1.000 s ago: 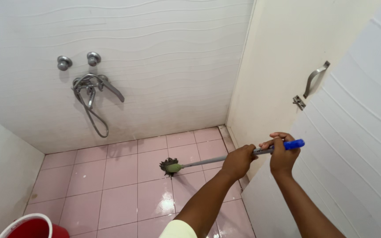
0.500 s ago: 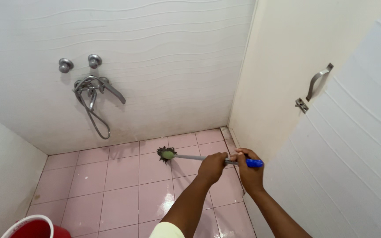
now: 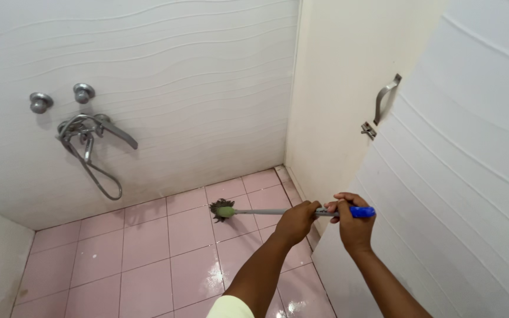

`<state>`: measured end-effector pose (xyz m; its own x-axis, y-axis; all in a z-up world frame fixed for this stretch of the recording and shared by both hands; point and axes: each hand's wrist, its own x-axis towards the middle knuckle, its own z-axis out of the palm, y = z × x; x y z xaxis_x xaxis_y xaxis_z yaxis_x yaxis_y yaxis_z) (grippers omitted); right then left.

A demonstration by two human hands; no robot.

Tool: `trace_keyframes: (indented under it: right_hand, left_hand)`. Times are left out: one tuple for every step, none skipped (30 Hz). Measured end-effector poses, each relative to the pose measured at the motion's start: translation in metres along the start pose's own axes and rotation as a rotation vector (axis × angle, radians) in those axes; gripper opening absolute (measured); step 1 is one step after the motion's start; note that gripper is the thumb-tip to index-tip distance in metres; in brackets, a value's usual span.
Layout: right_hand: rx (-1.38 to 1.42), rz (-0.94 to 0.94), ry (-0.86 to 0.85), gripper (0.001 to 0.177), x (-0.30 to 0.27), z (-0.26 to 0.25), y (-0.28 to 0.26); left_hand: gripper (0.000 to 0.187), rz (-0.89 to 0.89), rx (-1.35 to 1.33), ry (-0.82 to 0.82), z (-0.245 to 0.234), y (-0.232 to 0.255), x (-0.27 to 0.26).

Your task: The person cleans the floor of a bathroom using a long-handled brush, moving it around the floor drain and near the buckets and toilet.

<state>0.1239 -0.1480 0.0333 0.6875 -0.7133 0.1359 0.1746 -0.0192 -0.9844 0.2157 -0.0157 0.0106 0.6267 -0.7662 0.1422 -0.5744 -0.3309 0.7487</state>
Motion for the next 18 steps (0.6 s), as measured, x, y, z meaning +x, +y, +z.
trace_keyframes:
  right_hand:
    - [-0.001, 0.001, 0.008, 0.012, 0.001, -0.003, -0.004]
    - [-0.008, -0.014, 0.014, 0.013, 0.002, -0.006, -0.008]
    - [-0.015, -0.029, 0.019, 0.013, 0.003, -0.009, -0.011]
    - [-0.017, -0.029, 0.027, 0.013, 0.001, -0.012, -0.013]
    - [-0.053, -0.042, 0.026, 0.014, 0.000, -0.012, -0.014]
    - [-0.089, -0.056, 0.025, 0.014, -0.002, -0.011, -0.014]
    - [-0.089, -0.056, 0.020, 0.014, -0.002, -0.009, -0.012]
    - [-0.116, -0.055, 0.010, 0.014, -0.003, -0.005, -0.010]
    - [-0.145, -0.051, 0.004, 0.015, -0.004, -0.003, -0.006]
    - [-0.148, -0.050, 0.004, 0.015, -0.003, 0.002, -0.001]
    - [-0.152, -0.035, -0.030, 0.014, -0.001, 0.007, 0.005]
    - [-0.155, -0.019, -0.063, 0.014, 0.000, 0.011, 0.011]
    - [-0.159, -0.018, -0.063, 0.014, 0.001, 0.015, 0.016]
    - [-0.139, 0.012, -0.091, 0.015, 0.002, 0.020, 0.022]
    - [-0.116, 0.042, -0.121, 0.015, 0.003, 0.026, 0.027]
    - [-0.118, 0.043, -0.123, 0.015, 0.003, 0.031, 0.033]
    - [-0.102, 0.056, -0.152, 0.015, 0.003, 0.036, 0.040]
    - [-0.086, 0.069, -0.181, 0.015, 0.005, 0.040, 0.046]
  left_hand:
    - [0.009, 0.004, -0.001, -0.007, 0.001, 0.005, 0.004]
    - [0.010, 0.020, 0.016, -0.016, 0.002, 0.009, 0.009]
    - [0.011, 0.036, 0.033, -0.024, 0.003, 0.012, 0.012]
    - [0.011, 0.040, 0.031, -0.030, 0.005, 0.013, 0.014]
    - [0.011, 0.047, 0.014, -0.037, 0.006, 0.013, 0.015]
    - [0.011, 0.054, -0.003, -0.044, 0.006, 0.012, 0.016]
    - [0.011, 0.052, -0.002, -0.041, 0.005, 0.009, 0.017]
    - [0.010, 0.061, 0.005, -0.043, 0.005, 0.004, 0.017]
    - [0.010, 0.072, 0.009, -0.048, 0.006, 0.000, 0.018]
    - [0.010, 0.071, 0.006, -0.049, 0.005, -0.008, 0.021]
    - [0.009, 0.059, -0.002, -0.043, 0.004, -0.016, 0.023]
    - [0.007, 0.046, -0.010, -0.038, 0.004, -0.025, 0.025]
    - [0.007, 0.046, -0.014, -0.039, 0.005, -0.034, 0.026]
    - [0.007, 0.026, -0.003, -0.019, 0.005, -0.043, 0.026]
    - [0.007, 0.004, 0.011, 0.003, 0.004, -0.053, 0.027]
    - [0.007, 0.002, 0.009, 0.004, 0.004, -0.062, 0.027]
    - [0.009, -0.021, -0.014, 0.029, 0.003, -0.071, 0.028]
    - [0.013, -0.045, -0.037, 0.054, 0.004, -0.079, 0.030]
